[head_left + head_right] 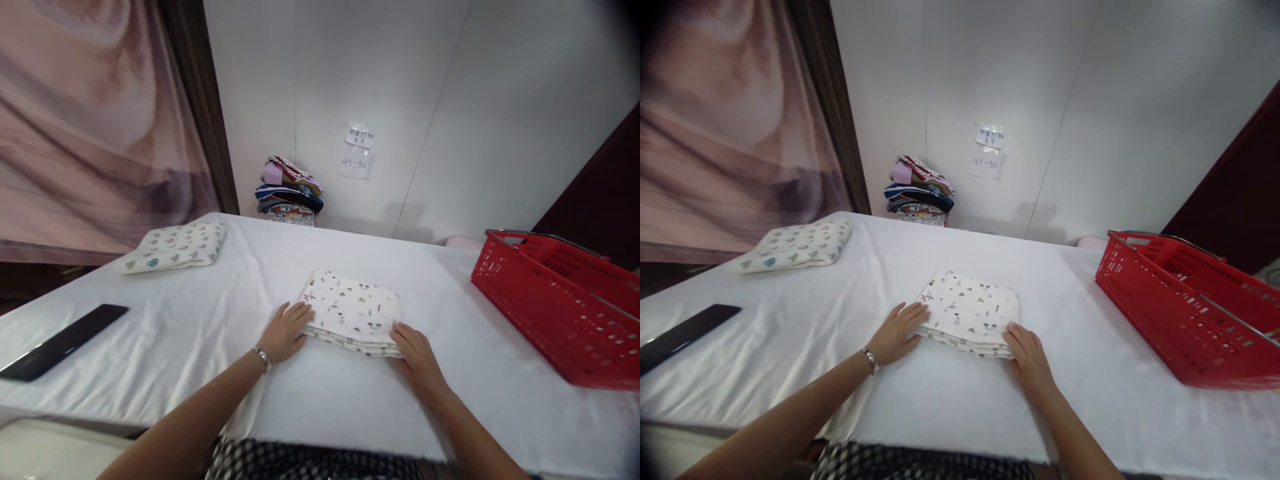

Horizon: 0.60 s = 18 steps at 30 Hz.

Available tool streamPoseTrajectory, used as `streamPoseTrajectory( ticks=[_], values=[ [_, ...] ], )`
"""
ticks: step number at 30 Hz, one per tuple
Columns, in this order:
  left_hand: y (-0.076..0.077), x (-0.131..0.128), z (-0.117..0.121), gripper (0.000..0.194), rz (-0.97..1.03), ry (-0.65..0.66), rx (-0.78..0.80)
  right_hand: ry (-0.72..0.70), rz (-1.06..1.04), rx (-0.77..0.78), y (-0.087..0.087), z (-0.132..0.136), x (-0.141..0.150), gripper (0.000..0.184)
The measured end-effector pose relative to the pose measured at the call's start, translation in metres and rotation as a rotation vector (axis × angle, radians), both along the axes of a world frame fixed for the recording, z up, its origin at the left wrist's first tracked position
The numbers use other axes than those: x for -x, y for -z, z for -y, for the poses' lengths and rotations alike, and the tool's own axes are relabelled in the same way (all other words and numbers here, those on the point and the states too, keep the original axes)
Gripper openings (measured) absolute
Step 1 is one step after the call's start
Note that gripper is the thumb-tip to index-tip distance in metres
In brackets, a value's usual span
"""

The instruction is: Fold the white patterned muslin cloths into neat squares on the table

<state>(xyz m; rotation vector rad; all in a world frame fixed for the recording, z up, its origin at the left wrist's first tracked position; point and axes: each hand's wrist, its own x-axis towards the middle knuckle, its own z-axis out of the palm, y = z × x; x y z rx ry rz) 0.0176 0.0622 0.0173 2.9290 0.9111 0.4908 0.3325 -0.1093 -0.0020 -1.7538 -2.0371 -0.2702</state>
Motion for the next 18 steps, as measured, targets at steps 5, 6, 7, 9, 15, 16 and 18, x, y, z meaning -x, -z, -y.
streamPoseTrajectory(
  ticks=[5, 6, 7, 9, 15, 16, 18],
  values=[
    [0.0, -0.01, 0.011, 0.058, 0.008, 0.045, -0.026, -0.044, 0.011, -0.029, -0.024, -0.015, -0.007, 0.035],
    [0.001, -0.012, 0.013, 0.06, 0.014, 0.041, -0.023, -0.038, 0.008, -0.034, -0.03, -0.019, -0.008, 0.035],
    [0.002, -0.015, 0.014, 0.062, 0.023, 0.03, -0.02, -0.031, 0.002, -0.04, -0.037, -0.022, -0.008, 0.035],
    [0.005, -0.019, 0.015, 0.065, 0.043, -0.003, -0.014, -0.023, -0.017, -0.066, -0.05, -0.03, -0.009, 0.035],
    [0.009, -0.027, 0.012, 0.062, 0.096, -0.129, -0.017, -0.045, -0.052, -0.194, -0.078, -0.048, -0.002, 0.033],
    [0.009, -0.027, 0.01, 0.06, 0.096, -0.148, -0.021, -0.051, -0.052, -0.213, -0.08, -0.049, -0.001, 0.032],
    [0.007, -0.026, 0.008, 0.058, 0.098, -0.177, -0.036, -0.061, -0.058, -0.259, -0.082, -0.05, 0.0, 0.032]
  ],
)
